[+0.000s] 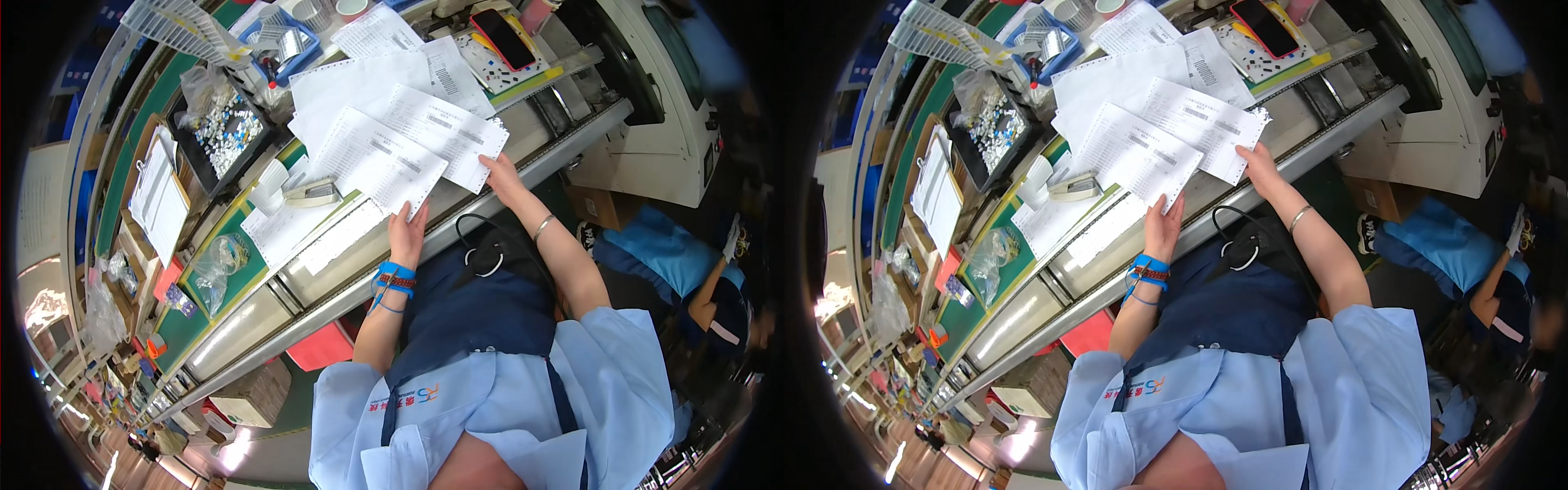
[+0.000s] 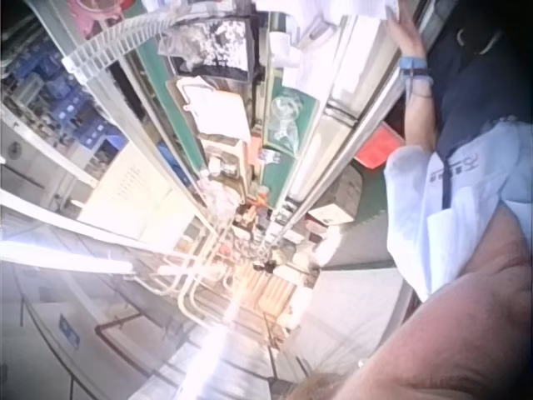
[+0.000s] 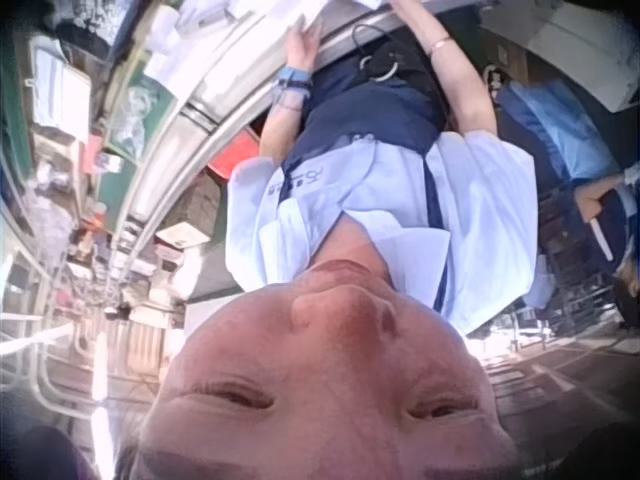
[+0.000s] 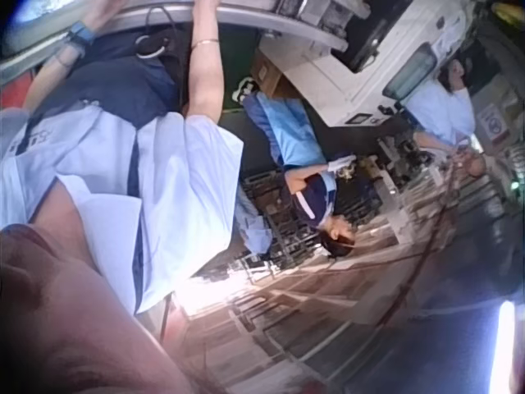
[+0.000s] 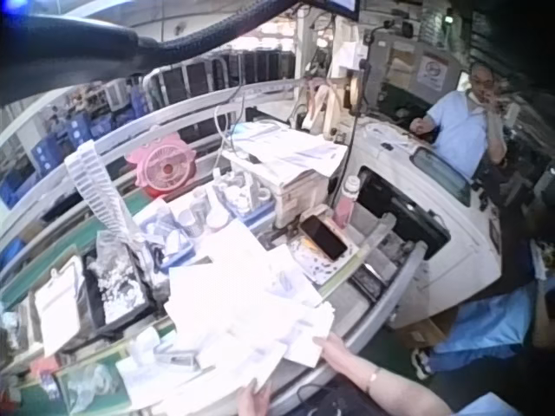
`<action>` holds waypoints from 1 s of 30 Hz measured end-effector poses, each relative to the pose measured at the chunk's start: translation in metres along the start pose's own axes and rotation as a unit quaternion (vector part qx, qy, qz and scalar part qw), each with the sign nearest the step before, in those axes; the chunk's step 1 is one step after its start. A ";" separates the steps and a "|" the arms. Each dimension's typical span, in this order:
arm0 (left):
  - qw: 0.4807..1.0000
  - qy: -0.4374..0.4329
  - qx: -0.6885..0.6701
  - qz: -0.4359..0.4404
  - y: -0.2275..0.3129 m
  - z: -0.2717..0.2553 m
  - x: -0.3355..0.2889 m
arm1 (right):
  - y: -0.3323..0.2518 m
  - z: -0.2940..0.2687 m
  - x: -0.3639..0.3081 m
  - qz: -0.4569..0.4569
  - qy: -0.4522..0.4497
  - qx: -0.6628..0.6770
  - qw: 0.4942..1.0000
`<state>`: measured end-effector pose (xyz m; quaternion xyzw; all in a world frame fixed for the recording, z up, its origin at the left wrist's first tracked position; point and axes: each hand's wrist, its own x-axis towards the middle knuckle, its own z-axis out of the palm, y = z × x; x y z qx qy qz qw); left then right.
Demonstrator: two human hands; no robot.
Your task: The person assembles small electronic components on a circuit board using orange-handled pliers to cut wires and insert parts. They also handle and sort printed documents on the workbench, occasionally interacting with a coworker.
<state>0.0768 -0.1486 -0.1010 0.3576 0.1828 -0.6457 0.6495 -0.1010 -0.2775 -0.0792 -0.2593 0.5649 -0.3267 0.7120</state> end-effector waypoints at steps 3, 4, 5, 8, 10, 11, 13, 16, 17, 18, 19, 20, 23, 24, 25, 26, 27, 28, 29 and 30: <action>1.000 0.003 -0.007 -0.009 0.004 -0.002 0.002 | 0.004 0.000 0.002 -0.018 -0.005 0.023 1.000; 1.000 0.005 -0.008 -0.008 0.005 -0.003 0.002 | 0.007 0.001 0.006 -0.027 -0.009 0.034 0.999; 1.000 -0.003 -0.013 0.000 0.003 -0.001 0.004 | 0.009 -0.004 0.013 -0.039 -0.015 0.038 0.998; 0.999 -0.025 -0.040 -0.017 -0.001 -0.018 0.014 | 0.027 -0.016 0.028 -0.060 -0.055 0.069 0.994; 0.998 -0.049 -0.007 -0.033 0.000 -0.030 0.020 | 0.025 -0.015 0.026 -0.086 -0.068 0.048 0.993; 0.999 -0.030 0.011 -0.020 -0.002 -0.030 0.024 | 0.024 -0.012 0.024 -0.086 -0.079 0.103 0.988; 0.998 -0.001 -0.018 -0.053 0.000 -0.027 0.030 | 0.023 -0.012 0.019 -0.068 -0.090 0.096 0.989; 0.995 0.011 -0.066 -0.070 0.007 -0.003 0.023 | 0.029 -0.015 0.018 -0.035 -0.068 0.018 0.997; 0.995 0.009 -0.069 -0.071 0.006 0.014 0.014 | 0.037 -0.016 0.021 -0.036 -0.056 0.010 0.998; 0.994 -0.010 -0.069 -0.080 0.003 0.029 0.009 | 0.040 -0.020 0.025 -0.001 -0.029 -0.042 0.999; 0.994 -0.029 -0.055 -0.089 -0.002 0.035 0.010 | 0.049 -0.022 0.031 -0.008 -0.040 -0.045 0.998; 0.994 -0.045 -0.043 -0.093 -0.004 0.036 0.012 | 0.046 -0.017 0.031 -0.012 -0.054 -0.049 0.997; 0.992 -0.047 -0.005 -0.120 -0.013 0.041 0.022 | 0.014 0.009 -0.003 0.016 -0.056 0.018 0.998; 0.990 -0.048 0.011 -0.131 -0.020 0.039 0.027 | 0.014 0.010 -0.008 0.016 -0.059 0.030 0.998; 0.987 -0.057 0.021 -0.149 -0.025 0.039 0.028 | 0.016 0.011 -0.007 0.021 -0.067 0.033 0.997; 0.986 -0.044 0.050 -0.155 -0.032 0.039 0.029 | 0.017 0.010 -0.005 0.026 -0.075 0.036 0.996; 0.984 -0.045 0.082 -0.153 -0.036 0.038 0.030 | 0.018 0.008 -0.004 0.029 -0.065 0.033 0.997; 0.982 -0.044 0.112 -0.147 -0.038 0.038 0.030 | 0.014 0.012 -0.010 0.034 -0.059 0.029 0.997; 0.981 -0.041 0.120 -0.144 -0.039 0.038 0.030 | 0.011 0.014 -0.013 0.039 -0.053 0.025 0.997; 0.981 -0.038 0.129 -0.140 -0.039 0.039 0.031 | 0.012 0.013 -0.012 0.041 -0.063 0.022 0.997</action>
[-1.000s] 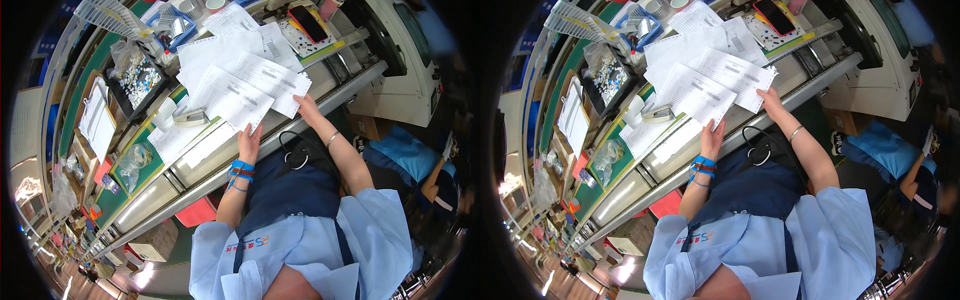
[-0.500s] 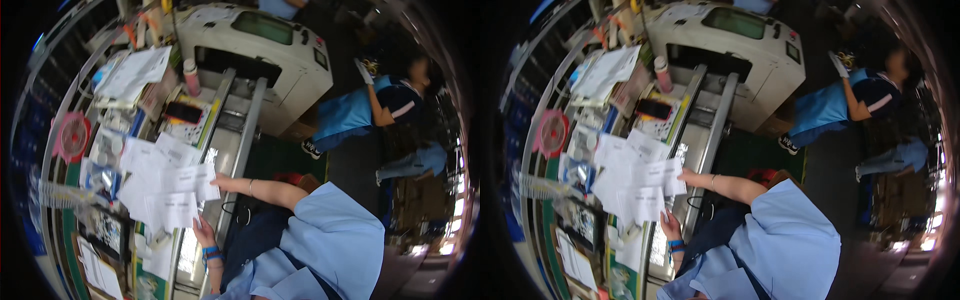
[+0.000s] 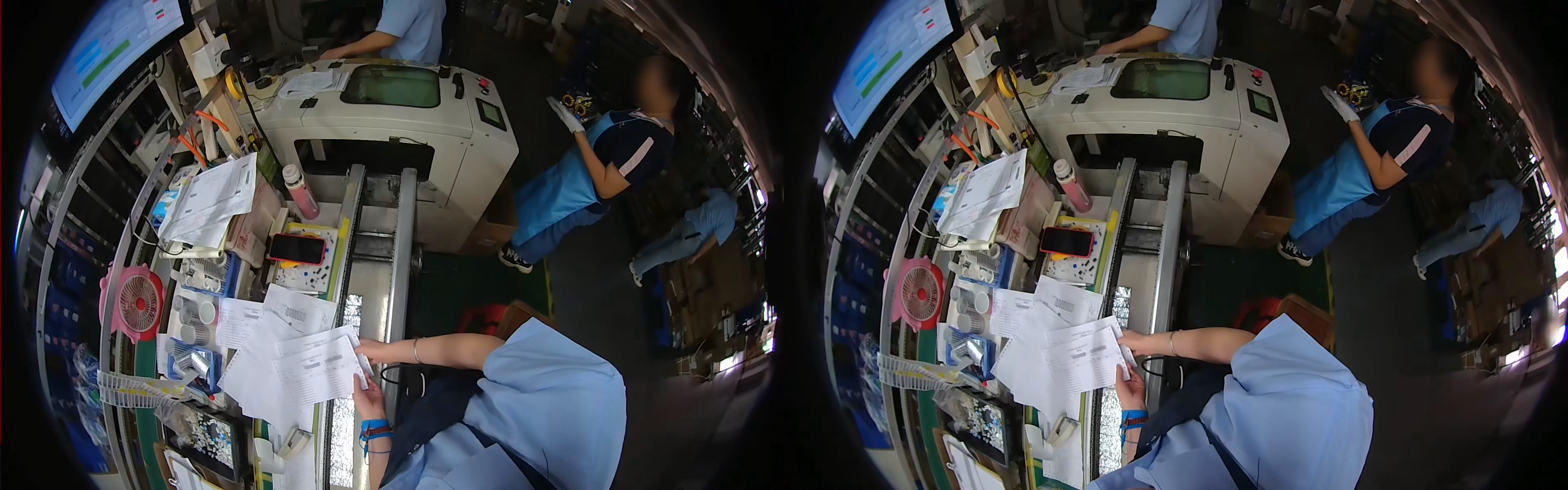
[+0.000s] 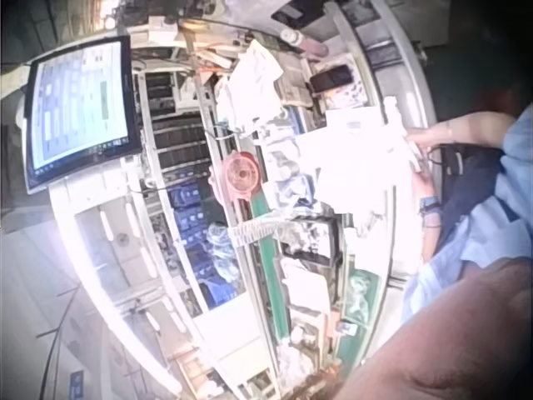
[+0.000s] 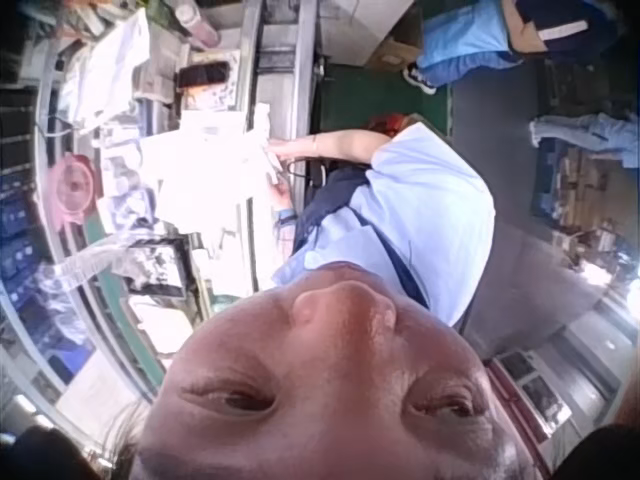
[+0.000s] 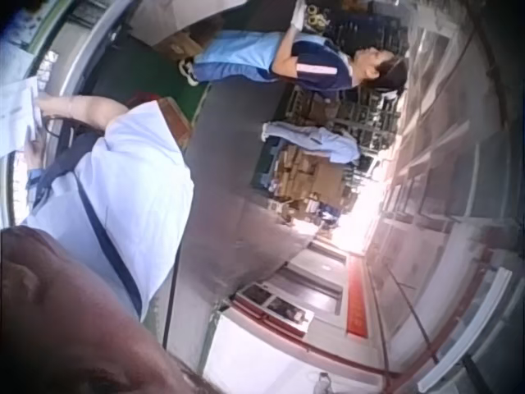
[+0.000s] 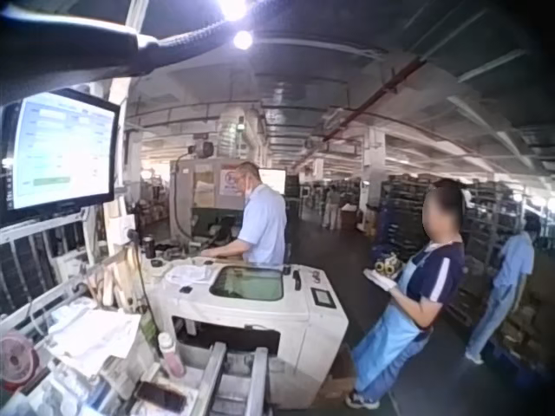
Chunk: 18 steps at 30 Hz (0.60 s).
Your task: The person assembles small electronic components on a circuit board using orange-handled pliers to cut wires and insert parts. They also handle and sort printed documents on the workbench, occasionally interacting with a coworker.
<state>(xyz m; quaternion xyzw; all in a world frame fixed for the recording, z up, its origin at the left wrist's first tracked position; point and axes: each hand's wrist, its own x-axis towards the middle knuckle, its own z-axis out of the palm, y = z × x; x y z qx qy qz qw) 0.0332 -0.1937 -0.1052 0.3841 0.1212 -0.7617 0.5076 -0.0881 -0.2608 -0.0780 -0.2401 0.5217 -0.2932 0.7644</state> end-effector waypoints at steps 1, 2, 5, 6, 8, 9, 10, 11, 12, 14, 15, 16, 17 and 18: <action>1.000 0.005 0.009 0.002 -0.002 0.002 0.000 | 0.000 -0.003 0.001 0.002 -0.008 -0.002 1.000; 1.000 0.009 0.013 -0.002 -0.002 0.003 0.000 | 0.001 -0.006 0.001 0.005 -0.016 -0.005 1.000; 0.999 0.026 0.033 -0.002 0.000 0.002 0.002 | 0.001 -0.005 0.005 0.038 0.009 0.028 0.999; 0.998 0.033 0.044 0.003 0.001 0.001 0.003 | 0.001 -0.003 0.007 0.033 0.004 0.037 0.999; 0.997 0.038 0.062 0.006 0.000 0.002 0.002 | 0.003 -0.003 0.007 0.025 0.003 0.060 0.998; 0.997 0.036 0.069 0.010 0.000 0.002 0.002 | 0.005 -0.003 0.007 -0.014 -0.008 0.038 0.999; 0.997 0.033 0.076 0.011 -0.001 0.004 0.002 | 0.007 -0.003 0.005 -0.052 -0.017 0.018 0.998; 0.996 0.030 0.087 0.016 -0.002 0.005 0.001 | 0.010 -0.002 0.004 -0.091 -0.026 -0.003 0.996; 0.995 0.026 0.099 0.020 -0.004 0.006 0.000 | 0.020 -0.006 0.013 -0.109 -0.037 -0.020 0.993; 0.993 0.027 0.114 0.020 -0.009 0.009 0.000 | 0.036 -0.017 0.031 -0.148 -0.054 -0.054 0.986; 0.993 0.033 0.116 0.019 -0.010 0.009 0.001 | 0.041 -0.019 0.035 -0.147 -0.027 -0.088 0.985; 0.992 0.041 0.118 0.023 -0.007 0.006 0.001 | 0.038 -0.014 0.034 -0.117 -0.024 -0.077 0.990; 0.990 0.053 0.129 0.029 -0.004 0.003 0.002 | 0.028 -0.005 0.023 -0.086 -0.023 -0.068 0.994; 0.987 0.061 0.145 0.041 0.000 -0.001 0.001 | 0.021 0.001 0.019 -0.055 -0.021 -0.059 0.996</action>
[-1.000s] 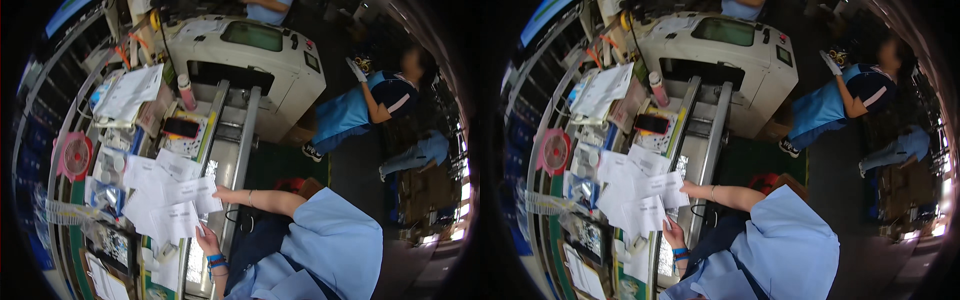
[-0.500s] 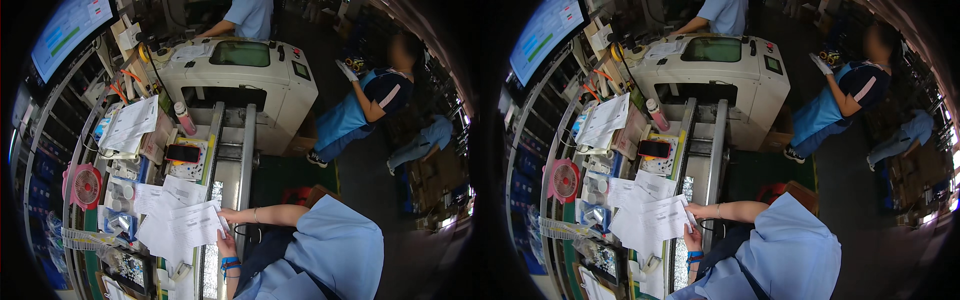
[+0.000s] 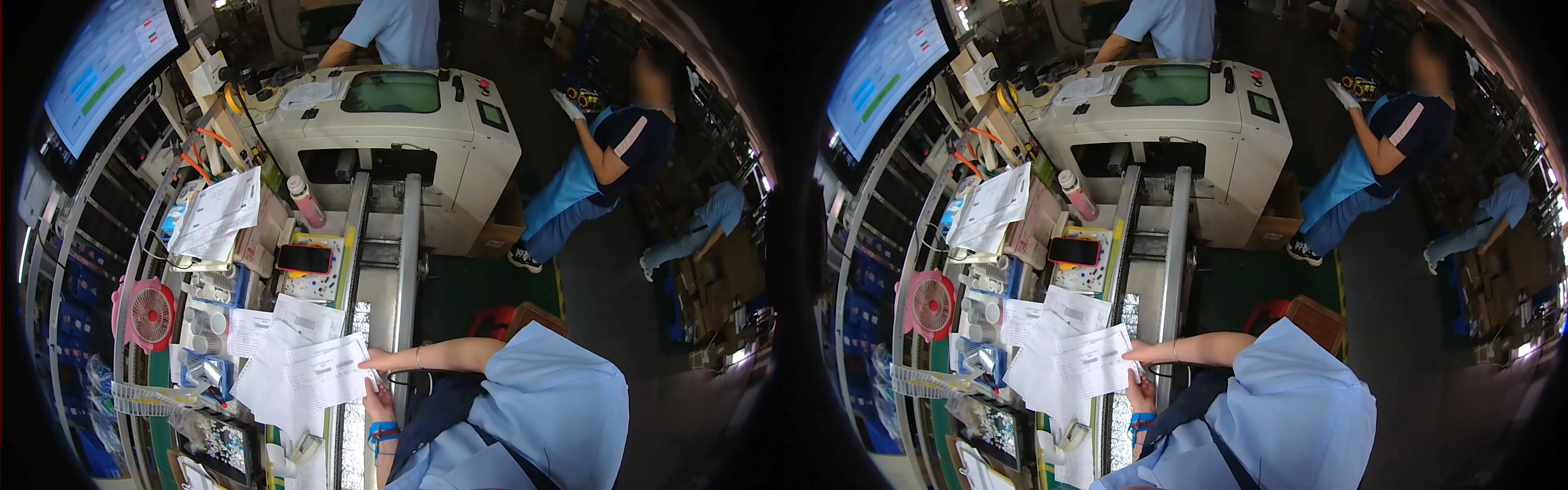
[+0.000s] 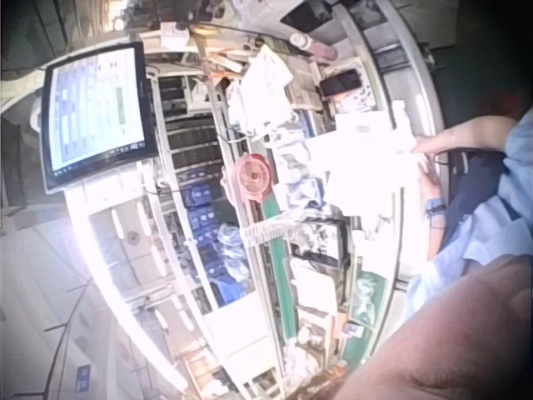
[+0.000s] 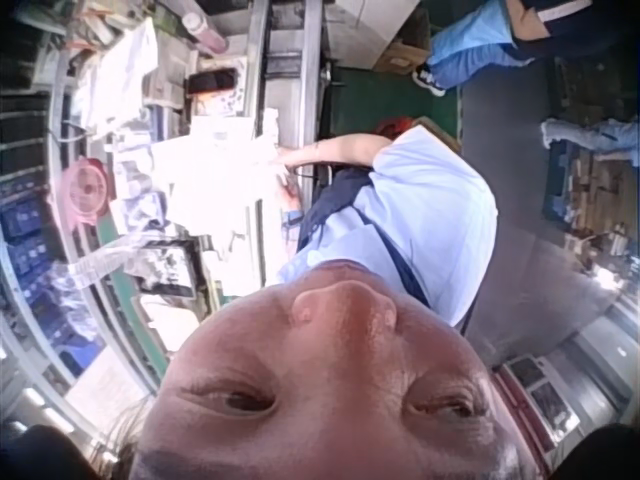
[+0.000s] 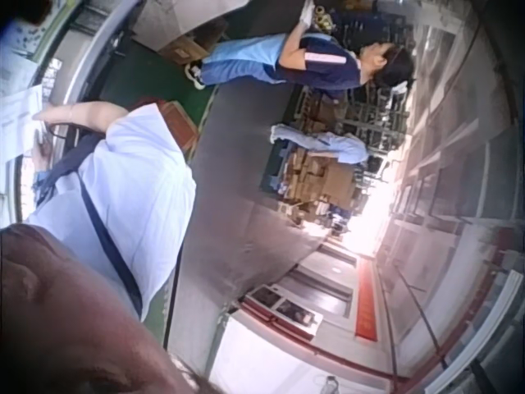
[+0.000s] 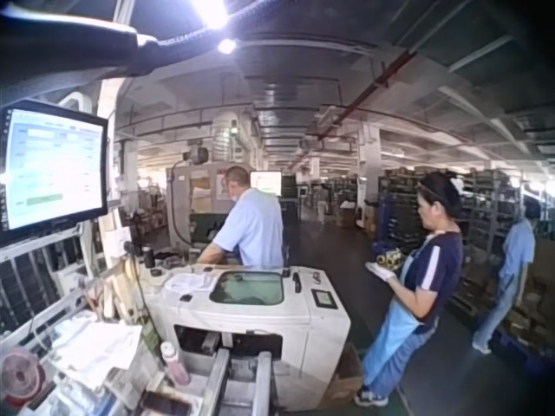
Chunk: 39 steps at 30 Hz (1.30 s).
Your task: The person assembles small electronic components on a circuit board using orange-handled pliers to cut wires and insert parts. They also handle and sort printed documents on the workbench, occasionally interacting with a coworker.
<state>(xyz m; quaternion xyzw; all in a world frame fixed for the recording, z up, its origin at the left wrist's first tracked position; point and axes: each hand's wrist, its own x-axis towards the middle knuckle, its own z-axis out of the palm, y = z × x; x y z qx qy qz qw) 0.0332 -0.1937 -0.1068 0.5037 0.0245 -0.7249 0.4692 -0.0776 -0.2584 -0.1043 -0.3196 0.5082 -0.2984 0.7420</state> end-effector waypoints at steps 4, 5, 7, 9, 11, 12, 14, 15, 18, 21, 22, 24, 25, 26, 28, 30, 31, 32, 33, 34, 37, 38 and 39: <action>0.998 -0.007 0.050 0.026 -0.005 -0.017 0.007 | 0.014 -0.013 0.010 0.007 0.028 -0.028 0.999; 0.999 -0.001 0.035 0.036 -0.005 -0.017 0.008 | 0.020 -0.018 0.015 0.004 0.031 -0.032 0.999; 0.998 0.006 0.012 0.065 0.003 -0.023 0.011 | 0.021 -0.016 0.018 -0.014 0.039 -0.056 0.998; 0.995 0.012 -0.006 0.104 0.022 -0.033 0.011 | -0.010 0.002 -0.003 -0.042 0.047 -0.097 0.993; 0.991 0.001 -0.036 0.127 0.028 -0.033 0.015 | -0.004 -0.004 -0.004 -0.099 0.071 -0.108 0.987; 0.989 -0.016 -0.028 0.145 0.030 -0.033 0.016 | -0.001 -0.007 -0.004 -0.128 0.083 -0.114 0.982; 0.980 -0.044 -0.015 0.191 0.039 -0.039 0.015 | -0.008 -0.004 -0.008 -0.139 0.078 -0.156 0.975; 0.978 -0.071 -0.031 0.195 0.043 -0.042 0.013 | -0.011 -0.004 -0.009 -0.144 0.076 -0.177 0.971; 0.974 -0.100 -0.040 0.198 0.050 -0.018 -0.016 | -0.010 -0.021 -0.008 -0.153 0.031 -0.137 0.978; 0.965 -0.100 -0.064 0.234 0.066 -0.019 -0.025 | -0.036 -0.026 -0.023 -0.161 -0.022 -0.133 0.978; 0.962 -0.098 -0.071 0.246 0.070 -0.020 -0.027 | -0.050 -0.031 -0.034 -0.159 -0.032 -0.136 0.977; 0.959 -0.135 -0.161 0.191 0.079 -0.039 -0.016 | -0.070 -0.049 -0.047 -0.153 -0.059 -0.171 0.972; 0.961 -0.113 -0.103 0.232 0.085 -0.036 -0.025 | -0.080 -0.054 -0.055 -0.128 -0.066 -0.169 0.975; 0.958 -0.091 -0.049 0.269 0.088 -0.033 -0.031 | -0.091 -0.062 -0.064 -0.103 -0.074 -0.173 0.977; 0.964 -0.073 0.018 0.253 0.094 -0.040 -0.038 | -0.101 -0.074 -0.067 -0.101 -0.063 -0.208 0.971; 0.954 -0.120 0.089 0.259 0.095 -0.065 -0.021 | -0.110 -0.077 -0.067 -0.097 -0.080 -0.224 0.966; 0.963 -0.127 0.108 0.212 0.095 -0.059 -0.024 | -0.106 -0.080 -0.067 -0.100 -0.072 -0.236 0.964; 0.957 -0.134 0.155 0.203 0.095 -0.055 -0.025 | -0.106 -0.084 -0.065 -0.105 -0.076 -0.251 0.959; 0.955 -0.132 0.186 0.189 0.097 -0.053 -0.031 | -0.107 -0.081 -0.063 -0.076 -0.082 -0.255 0.960; 0.944 -0.126 0.237 0.193 0.092 -0.060 -0.026 | -0.113 -0.075 -0.065 -0.046 -0.091 -0.262 0.960; 0.942 -0.080 0.263 0.191 0.090 -0.053 -0.047 | -0.113 -0.059 -0.065 -0.044 -0.093 -0.274 0.956; 0.944 -0.075 0.253 0.198 0.090 -0.053 -0.051 | -0.115 -0.054 -0.065 -0.050 -0.084 -0.255 0.962; 0.941 -0.070 0.252 0.212 0.090 -0.054 -0.054 | -0.120 -0.047 -0.066 -0.043 -0.079 -0.251 0.964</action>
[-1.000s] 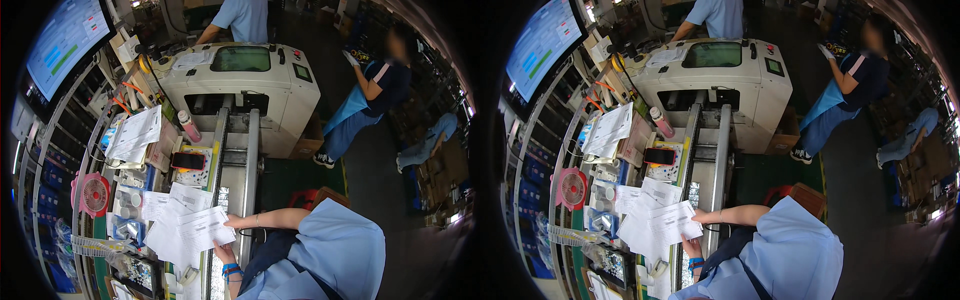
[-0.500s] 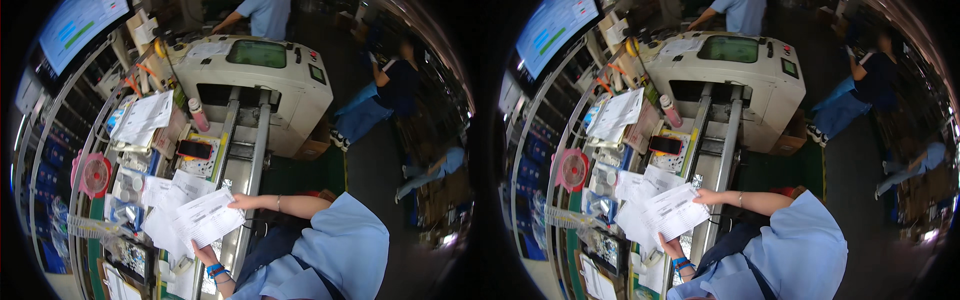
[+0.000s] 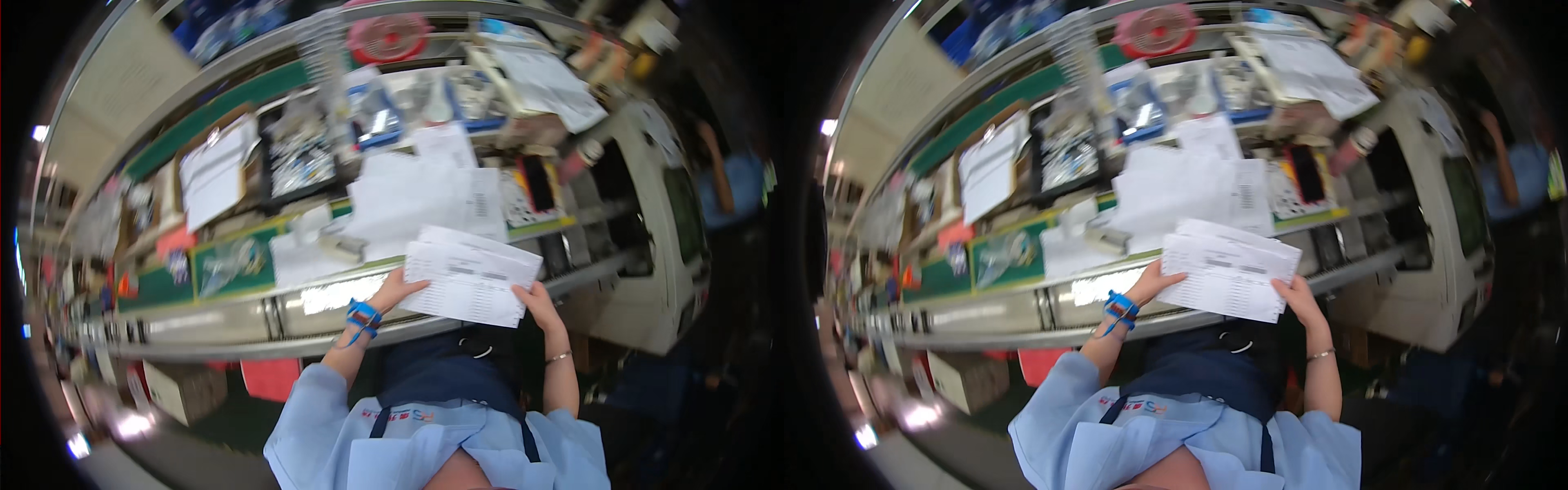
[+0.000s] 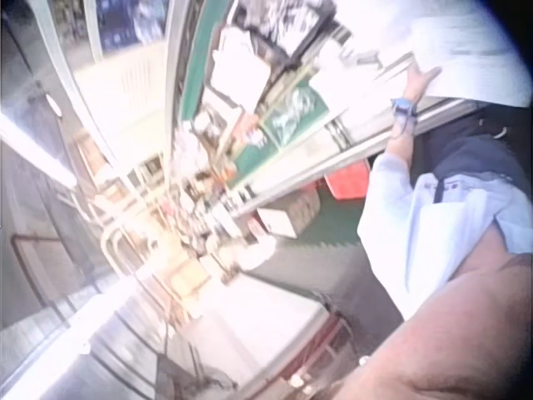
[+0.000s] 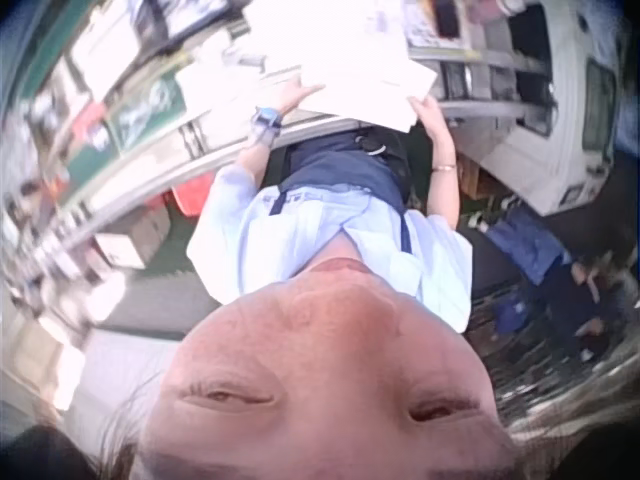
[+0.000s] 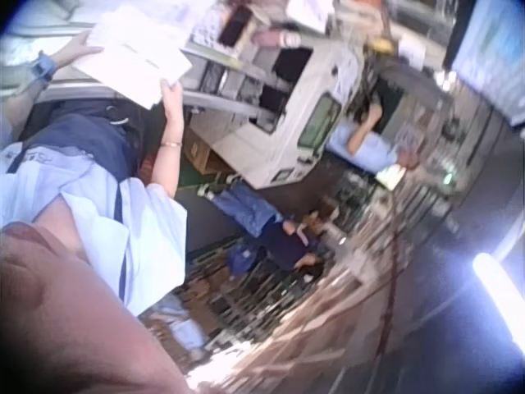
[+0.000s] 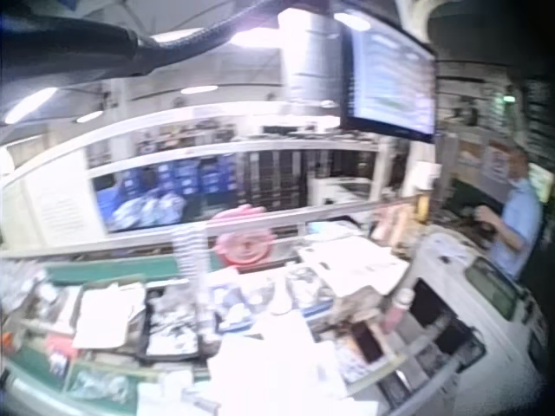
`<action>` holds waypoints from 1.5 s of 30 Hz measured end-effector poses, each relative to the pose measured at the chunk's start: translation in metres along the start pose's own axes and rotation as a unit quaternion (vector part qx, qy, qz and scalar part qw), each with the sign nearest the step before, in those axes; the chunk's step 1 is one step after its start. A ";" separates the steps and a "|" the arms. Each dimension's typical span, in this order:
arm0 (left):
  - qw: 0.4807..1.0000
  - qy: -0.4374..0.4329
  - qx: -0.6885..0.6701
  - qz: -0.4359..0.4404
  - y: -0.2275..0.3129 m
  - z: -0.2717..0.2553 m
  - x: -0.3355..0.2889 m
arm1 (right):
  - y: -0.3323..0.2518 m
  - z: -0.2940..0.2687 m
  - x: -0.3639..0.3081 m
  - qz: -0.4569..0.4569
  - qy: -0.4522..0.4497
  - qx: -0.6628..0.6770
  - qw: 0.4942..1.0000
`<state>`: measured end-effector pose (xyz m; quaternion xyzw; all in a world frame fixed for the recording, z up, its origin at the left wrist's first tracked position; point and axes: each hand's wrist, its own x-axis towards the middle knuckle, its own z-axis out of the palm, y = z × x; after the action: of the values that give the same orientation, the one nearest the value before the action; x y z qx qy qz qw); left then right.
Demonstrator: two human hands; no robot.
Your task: The person assembles small electronic components on a circuit board using orange-handled pliers to cut wires and insert parts. They also handle and sort printed documents on the workbench, occasionally interacting with a coworker.
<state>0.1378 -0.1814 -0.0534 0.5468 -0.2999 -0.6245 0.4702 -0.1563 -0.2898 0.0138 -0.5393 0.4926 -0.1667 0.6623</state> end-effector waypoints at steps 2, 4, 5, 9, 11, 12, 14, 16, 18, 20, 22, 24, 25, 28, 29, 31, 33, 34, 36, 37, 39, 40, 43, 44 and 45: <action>1.000 0.022 0.010 0.018 0.005 -0.004 -0.007 | -0.003 0.005 0.005 0.004 0.004 0.036 0.999; 0.998 0.049 0.019 0.024 0.008 -0.012 -0.014 | -0.010 0.018 0.015 -0.007 -0.015 0.053 0.998; 0.996 0.073 0.014 0.042 0.009 -0.021 -0.015 | -0.014 0.024 0.020 -0.013 -0.018 0.062 0.998; 0.951 0.252 0.045 0.176 -0.001 -0.078 -0.023 | -0.033 0.056 0.038 -0.009 -0.056 0.039 0.998; 0.915 0.384 -0.027 0.120 0.019 -0.110 -0.039 | -0.042 0.066 0.041 -0.023 -0.066 0.021 0.997; 0.883 0.441 -0.053 0.150 0.020 -0.131 -0.046 | -0.042 0.070 0.043 -0.019 -0.066 0.020 0.997; 0.832 0.499 -0.107 0.217 0.027 -0.164 -0.052 | -0.038 0.073 0.047 -0.009 -0.056 0.022 0.998; 0.797 0.531 -0.130 0.259 0.032 -0.185 -0.050 | -0.027 0.071 0.051 0.007 -0.031 0.028 0.999; 0.767 0.580 -0.090 0.258 0.033 -0.197 -0.039 | -0.013 0.065 0.055 -0.002 -0.018 0.032 0.999; 0.780 0.588 -0.170 0.132 0.012 -0.234 -0.029 | -0.009 0.066 0.060 0.008 -0.022 0.035 0.999; 0.767 0.622 -0.071 0.141 0.015 -0.242 -0.009 | -0.010 0.062 0.058 0.016 -0.035 0.029 0.999; 0.773 0.555 -0.138 0.276 0.034 -0.212 0.011 | 0.005 0.054 0.056 -0.003 -0.022 0.034 0.999; 0.790 0.521 -0.175 0.273 0.042 -0.206 0.019 | 0.008 0.049 0.054 -0.004 -0.030 0.031 0.999; 0.808 0.492 -0.211 0.245 0.055 -0.201 0.030 | 0.012 0.046 0.043 0.008 -0.005 0.057 0.998; 0.815 0.484 -0.214 0.235 0.059 -0.202 0.033 | 0.014 0.045 0.041 0.011 0.002 0.056 0.998; 0.824 0.477 -0.221 0.212 0.063 -0.202 0.036 | 0.018 0.041 0.037 0.018 0.010 0.052 0.998; 0.833 0.466 -0.222 0.201 0.063 -0.203 0.037 | 0.020 0.038 0.035 0.024 0.020 0.057 0.998; 0.838 0.457 -0.220 0.200 0.061 -0.202 0.035 | 0.023 0.038 0.034 0.027 0.026 0.057 0.998; 0.855 0.442 -0.196 0.186 0.057 -0.199 0.031 | 0.025 0.038 0.034 0.030 0.033 0.057 0.997; 0.857 0.440 -0.200 0.182 0.056 -0.198 0.029 | 0.025 0.039 0.034 0.031 0.032 0.058 0.997; 0.859 0.434 -0.207 0.173 0.056 -0.197 0.027 | 0.024 0.041 0.035 0.030 0.028 0.059 0.997; 0.858 0.438 -0.210 0.166 0.056 -0.195 0.026 | 0.022 0.041 0.035 0.027 0.026 0.059 0.998; 0.860 0.439 -0.209 0.154 0.060 -0.191 0.022 | 0.020 0.038 0.036 0.024 0.027 0.053 0.998; 0.865 0.432 -0.202 0.157 0.059 -0.189 0.021 | 0.019 0.036 0.036 0.023 0.029 0.049 0.998; 0.870 0.423 -0.195 0.160 0.057 -0.187 0.019 | 0.020 0.035 0.034 0.027 0.026 0.055 0.998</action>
<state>0.3341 -0.1939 -0.0521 0.6002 -0.0276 -0.2949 0.7430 -0.1178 -0.2894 -0.0221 -0.4842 0.5142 -0.1899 0.6820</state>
